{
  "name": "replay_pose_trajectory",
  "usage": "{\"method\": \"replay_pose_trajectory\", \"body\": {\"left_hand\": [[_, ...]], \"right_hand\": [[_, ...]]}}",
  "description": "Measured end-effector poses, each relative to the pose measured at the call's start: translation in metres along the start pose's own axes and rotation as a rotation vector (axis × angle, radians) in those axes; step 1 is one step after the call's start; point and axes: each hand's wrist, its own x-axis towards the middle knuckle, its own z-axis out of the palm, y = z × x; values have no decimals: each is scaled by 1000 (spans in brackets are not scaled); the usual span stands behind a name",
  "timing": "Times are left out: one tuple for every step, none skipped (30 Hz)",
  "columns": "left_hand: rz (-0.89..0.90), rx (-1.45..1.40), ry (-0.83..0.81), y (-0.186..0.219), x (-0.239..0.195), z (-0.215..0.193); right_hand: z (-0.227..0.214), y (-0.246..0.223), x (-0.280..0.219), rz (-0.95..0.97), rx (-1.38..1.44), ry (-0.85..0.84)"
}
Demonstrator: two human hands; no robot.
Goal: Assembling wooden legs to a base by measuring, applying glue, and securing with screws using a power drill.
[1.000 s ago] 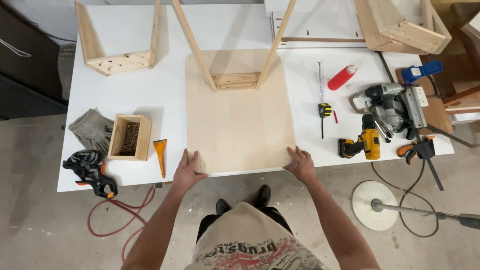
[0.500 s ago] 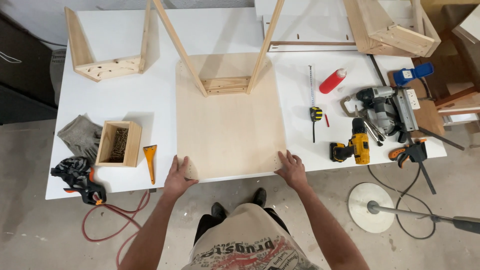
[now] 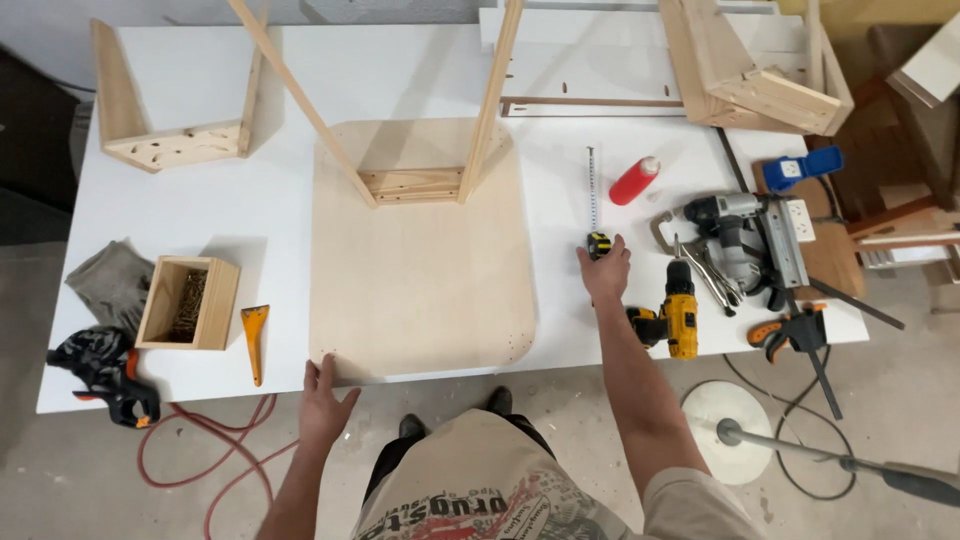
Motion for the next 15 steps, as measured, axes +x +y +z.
{"method": "replay_pose_trajectory", "body": {"left_hand": [[-16,-1,10,9,-6,-9],[-59,-42,-77,17,-13,-17],[-100,-85,-163,25,-21,-25],[-113,-87,-153,28,-21,-29],[-144,-86,-187,31,-22,-33],[-175,-86,-219,34,-23,-38],[-190,-89,-207,28,-24,-34],[-166,-77,-191,23,-21,-31],[-142,-64,-175,19,-17,-28],[-158,-70,-157,17,-15,-25],[-172,-84,-167,15,-12,-22],[-195,-102,-176,11,-14,-19],[-221,-112,-156,15,-15,-21],[-214,-116,-159,18,-17,-23],[-207,-119,-162,20,-19,-26]], "right_hand": [[5,3,10,-13,2,-14],[9,7,19,-27,9,-22],[14,11,29,-41,15,-30],[13,8,28,-53,18,-42],[12,6,26,-19,90,-7],[11,2,25,15,164,27],[14,5,14,3,168,13],[15,7,6,-43,235,58],[17,9,-2,-89,303,103],[10,5,-18,-108,310,87],[3,1,-33,-61,272,16],[-3,-1,-49,-20,227,-62],[1,6,-57,-44,228,-86],[6,14,-66,-102,188,-84],[10,22,-74,-161,149,-81]]}}
